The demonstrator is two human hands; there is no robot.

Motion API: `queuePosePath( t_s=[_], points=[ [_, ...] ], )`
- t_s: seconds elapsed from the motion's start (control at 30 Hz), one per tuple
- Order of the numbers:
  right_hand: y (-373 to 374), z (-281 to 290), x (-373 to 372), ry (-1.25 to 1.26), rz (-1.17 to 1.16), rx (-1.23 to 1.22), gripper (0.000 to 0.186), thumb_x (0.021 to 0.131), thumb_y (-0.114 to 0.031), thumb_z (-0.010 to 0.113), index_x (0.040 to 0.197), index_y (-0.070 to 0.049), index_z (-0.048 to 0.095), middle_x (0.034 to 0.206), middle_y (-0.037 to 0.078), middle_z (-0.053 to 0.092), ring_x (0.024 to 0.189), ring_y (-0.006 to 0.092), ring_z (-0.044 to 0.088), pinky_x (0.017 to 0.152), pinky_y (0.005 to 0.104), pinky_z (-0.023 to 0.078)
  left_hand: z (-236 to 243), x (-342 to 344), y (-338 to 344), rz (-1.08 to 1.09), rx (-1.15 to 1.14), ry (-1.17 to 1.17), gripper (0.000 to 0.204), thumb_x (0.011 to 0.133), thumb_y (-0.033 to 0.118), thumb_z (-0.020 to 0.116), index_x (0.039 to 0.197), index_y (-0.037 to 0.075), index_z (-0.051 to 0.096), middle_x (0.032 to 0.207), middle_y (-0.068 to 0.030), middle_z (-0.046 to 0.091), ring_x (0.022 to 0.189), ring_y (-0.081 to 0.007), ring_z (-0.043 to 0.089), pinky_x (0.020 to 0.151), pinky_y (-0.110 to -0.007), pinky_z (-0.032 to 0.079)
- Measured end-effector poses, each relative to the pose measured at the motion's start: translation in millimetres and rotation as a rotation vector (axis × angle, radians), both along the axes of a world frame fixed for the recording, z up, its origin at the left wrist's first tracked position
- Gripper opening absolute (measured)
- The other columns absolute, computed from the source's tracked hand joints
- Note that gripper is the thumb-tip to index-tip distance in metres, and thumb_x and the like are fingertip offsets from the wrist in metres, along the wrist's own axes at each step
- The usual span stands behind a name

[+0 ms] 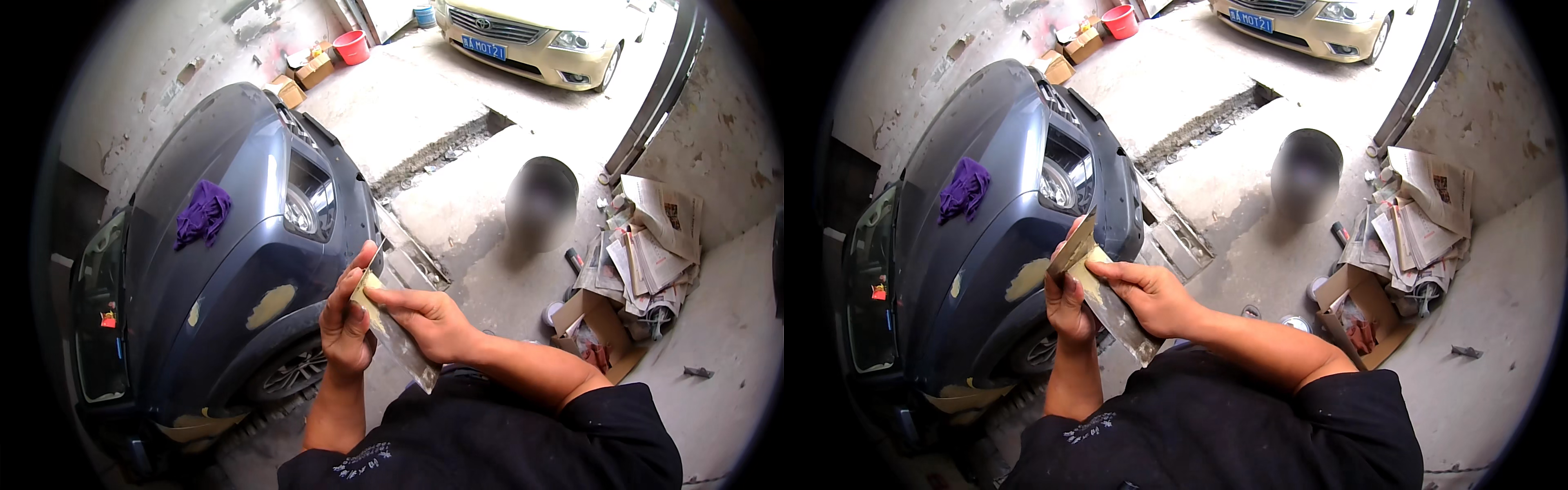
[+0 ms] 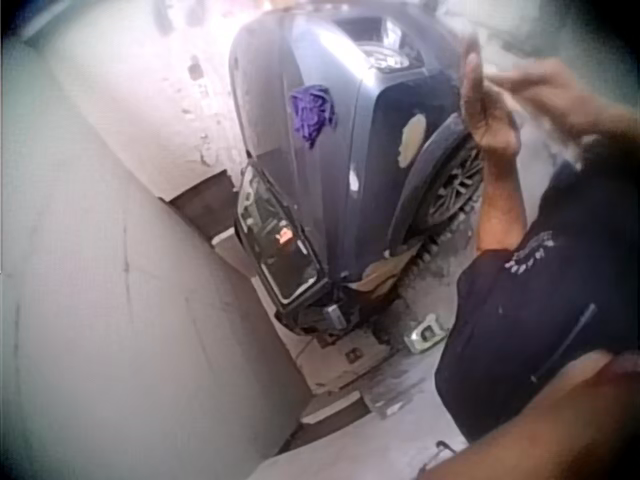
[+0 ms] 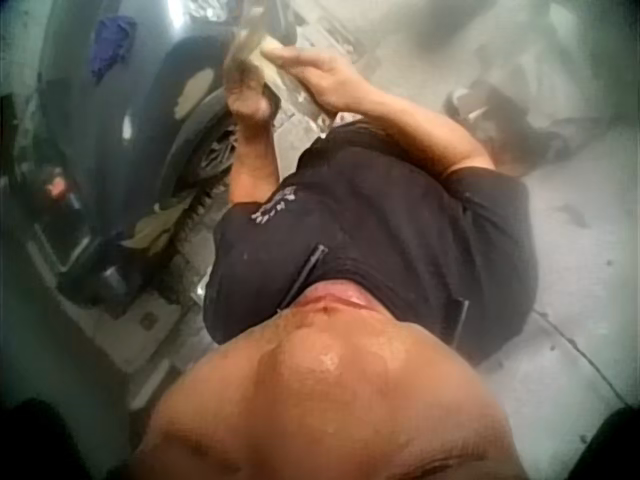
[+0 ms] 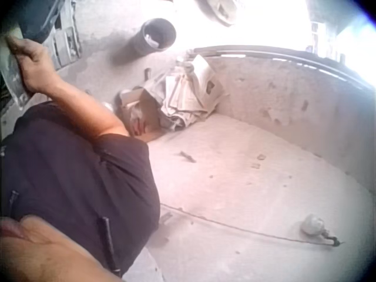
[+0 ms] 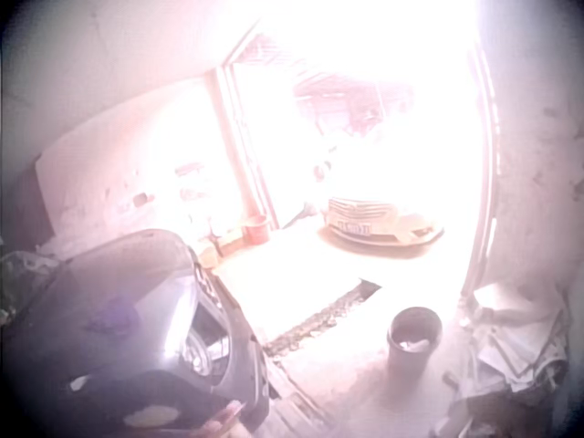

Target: The person applies body filler to the side panel of a car using a metal spreader. They smooth the filler along the panel edge and then move to the front fender to apply more filler.

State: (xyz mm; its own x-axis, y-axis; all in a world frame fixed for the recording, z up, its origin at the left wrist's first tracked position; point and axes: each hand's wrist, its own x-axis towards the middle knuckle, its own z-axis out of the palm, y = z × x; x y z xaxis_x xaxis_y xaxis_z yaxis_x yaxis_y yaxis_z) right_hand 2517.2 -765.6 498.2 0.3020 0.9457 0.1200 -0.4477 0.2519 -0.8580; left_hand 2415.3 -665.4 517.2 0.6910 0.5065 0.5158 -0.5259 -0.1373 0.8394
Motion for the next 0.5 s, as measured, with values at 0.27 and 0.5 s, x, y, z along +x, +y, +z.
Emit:
queuePosePath(
  t_s=[0.27,0.5],
  points=[
    [-3,2,17,-0.368,-0.148,0.046,0.031,0.098,-0.004,0.045,0.126,-0.004,0.057,0.112,0.009,0.066,0.102,0.0118,0.059,0.09,0.025,0.046,-5,-7,-4,0.071,-0.101,0.058,0.044,0.095,0.007,0.049,0.139,0.004,0.041,0.145,-0.0228,0.037,0.134,-0.0315,0.036,0.111,-0.041,0.027],
    [-3,3,-1,0.181,0.094,0.036,0.033,0.098,-0.003,0.043,0.129,-0.001,0.054,0.122,0.005,0.06,0.11,0.0097,0.054,0.095,0.0233,0.042,1,-8,-1,0.103,-0.089,0.029,0.048,0.095,0.012,0.053,0.139,0.001,0.038,0.144,-0.018,0.036,0.125,-0.0258,0.044,0.106,-0.038,0.032]
  ],
)
